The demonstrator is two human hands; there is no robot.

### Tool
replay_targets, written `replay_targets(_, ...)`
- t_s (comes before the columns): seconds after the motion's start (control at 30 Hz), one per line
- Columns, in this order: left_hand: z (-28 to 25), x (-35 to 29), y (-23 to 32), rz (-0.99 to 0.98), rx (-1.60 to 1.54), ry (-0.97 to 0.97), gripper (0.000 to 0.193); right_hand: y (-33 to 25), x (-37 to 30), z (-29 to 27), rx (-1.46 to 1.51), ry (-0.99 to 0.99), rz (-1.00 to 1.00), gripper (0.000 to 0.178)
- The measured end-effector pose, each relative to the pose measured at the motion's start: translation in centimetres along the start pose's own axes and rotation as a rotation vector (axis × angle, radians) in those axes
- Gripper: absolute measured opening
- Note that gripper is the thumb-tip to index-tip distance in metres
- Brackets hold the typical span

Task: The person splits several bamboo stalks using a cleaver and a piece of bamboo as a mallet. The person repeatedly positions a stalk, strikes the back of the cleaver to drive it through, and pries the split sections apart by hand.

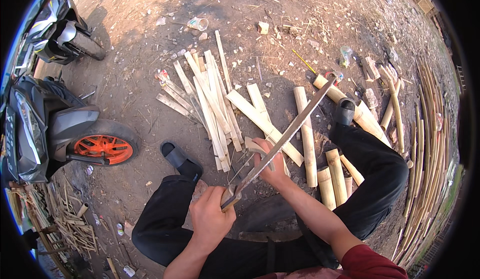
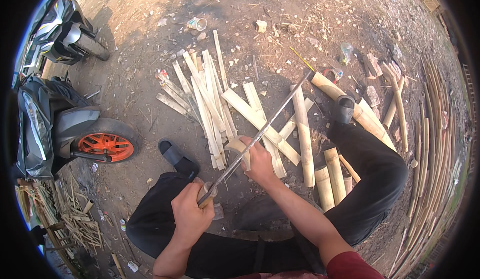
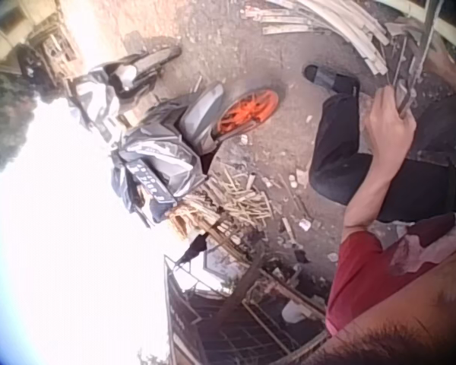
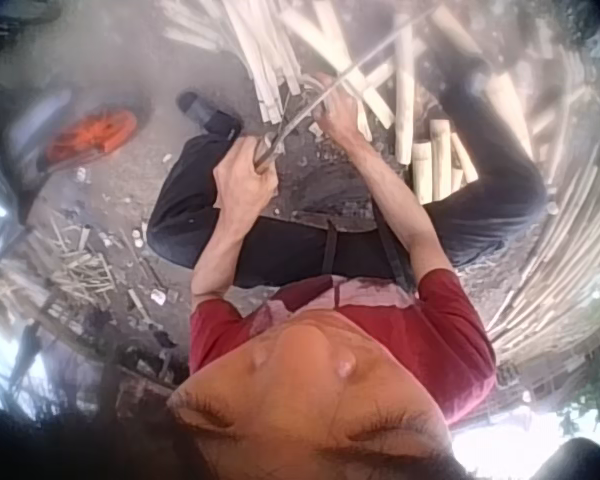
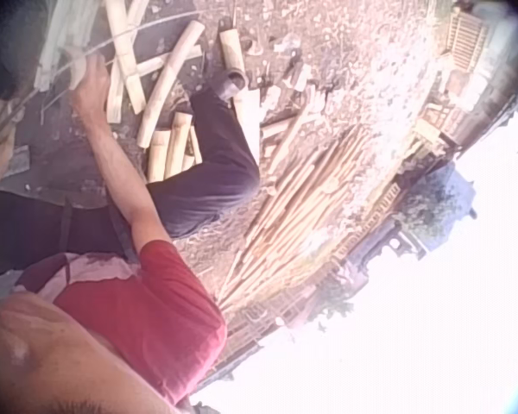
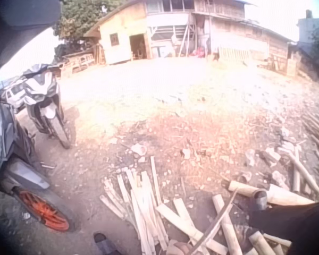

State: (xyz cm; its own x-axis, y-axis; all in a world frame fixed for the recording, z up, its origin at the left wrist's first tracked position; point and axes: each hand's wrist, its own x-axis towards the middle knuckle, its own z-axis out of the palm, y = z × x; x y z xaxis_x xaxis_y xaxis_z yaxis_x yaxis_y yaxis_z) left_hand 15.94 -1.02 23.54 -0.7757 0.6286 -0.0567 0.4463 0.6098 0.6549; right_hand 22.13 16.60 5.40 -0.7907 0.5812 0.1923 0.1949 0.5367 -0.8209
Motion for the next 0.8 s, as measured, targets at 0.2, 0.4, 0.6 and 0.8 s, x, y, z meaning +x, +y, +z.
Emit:
replay_targets(0.2,-0.1,-0.4,-0.2,-0.011,0.101,-0.055,0.029,0.9,-0.1,-0.6,0.044,-0.147,0.016,0.055)
replay_targets(0.4,-1.3,0.6,0.5,-0.073,0.097,-0.076,0.027,13.9,-6.2,-5.1,-0.202,0.077,0.403,0.109)
replay_targets(0.6,-1.4,1.0,1.5,-0.088,0.090,-0.078,0.019,24.0,-16.9,-7.5,-0.645,-0.295,1.129,0.109)
replay_targets(0.8,-2.1,0.6,1.2,-0.079,0.192,-0.073,0.024,24.8,-13.4,-7.5,-0.631,-0.451,1.133,0.096)
